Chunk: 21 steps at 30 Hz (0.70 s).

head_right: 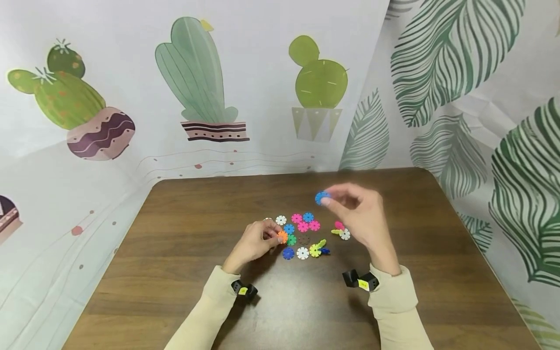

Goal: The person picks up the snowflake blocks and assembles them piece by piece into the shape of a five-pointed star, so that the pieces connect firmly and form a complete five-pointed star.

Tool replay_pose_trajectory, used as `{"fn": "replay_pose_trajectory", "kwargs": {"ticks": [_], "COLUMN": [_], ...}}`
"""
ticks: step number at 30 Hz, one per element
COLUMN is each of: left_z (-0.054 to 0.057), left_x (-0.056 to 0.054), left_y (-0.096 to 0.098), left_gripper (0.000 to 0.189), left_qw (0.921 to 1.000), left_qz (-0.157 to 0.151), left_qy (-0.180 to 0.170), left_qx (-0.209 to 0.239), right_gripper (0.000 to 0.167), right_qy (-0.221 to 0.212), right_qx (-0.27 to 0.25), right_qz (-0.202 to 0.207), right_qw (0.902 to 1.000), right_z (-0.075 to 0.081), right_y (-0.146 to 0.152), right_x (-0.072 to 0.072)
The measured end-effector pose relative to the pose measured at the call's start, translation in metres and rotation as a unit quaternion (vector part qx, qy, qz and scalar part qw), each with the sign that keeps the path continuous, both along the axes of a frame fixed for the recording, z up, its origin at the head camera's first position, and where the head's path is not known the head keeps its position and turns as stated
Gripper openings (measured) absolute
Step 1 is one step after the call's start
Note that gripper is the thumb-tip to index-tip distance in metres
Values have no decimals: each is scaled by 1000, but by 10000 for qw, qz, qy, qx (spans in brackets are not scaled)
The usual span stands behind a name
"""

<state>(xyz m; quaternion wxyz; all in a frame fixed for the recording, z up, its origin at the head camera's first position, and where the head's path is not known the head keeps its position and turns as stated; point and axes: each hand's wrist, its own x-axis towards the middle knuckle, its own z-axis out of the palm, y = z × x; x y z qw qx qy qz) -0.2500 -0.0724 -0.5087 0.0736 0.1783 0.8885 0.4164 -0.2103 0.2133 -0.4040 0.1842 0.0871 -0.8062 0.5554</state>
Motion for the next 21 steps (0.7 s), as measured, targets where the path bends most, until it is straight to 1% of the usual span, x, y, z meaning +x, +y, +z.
{"fn": "replay_pose_trajectory", "kwargs": {"ticks": [3,5,7,9,12,13,15,17,21], "left_z": [16,29,41,54,70,74,81,86,91], "left_x": [4,8,13,19,29,32,37,42,47], "left_y": [0,-1,-1,-1,-1,0,0,1,3], "left_gripper": [10,11,12,14,18,19,20,23,26], "left_qw": [9979,9937,9868,9782,9648,9604,9545,9489,9446], "left_qz": [78,134,153,139,106,62,-76,-282,-677], "left_qy": [69,70,3,-157,-444,-541,-666,-769,-772], "left_qx": [633,1112,1613,2066,2591,2731,2907,3046,3116], "right_gripper": [14,13,12,11,13,14,18,21,28], "right_qy": [-3,-30,-32,17,105,136,230,322,547], "right_qx": [-12,-28,-1,51,219,283,382,404,430], "right_qz": [95,188,291,412,592,644,771,934,1216], "right_qw": [10000,9998,9996,9991,9980,9974,9960,9943,9901], "right_z": [2,3,4,4,5,5,6,7,8], "right_y": [-2,-4,-6,-8,-13,-15,-20,-24,-29], "right_x": [2,4,7,9,11,12,14,15,17]}}
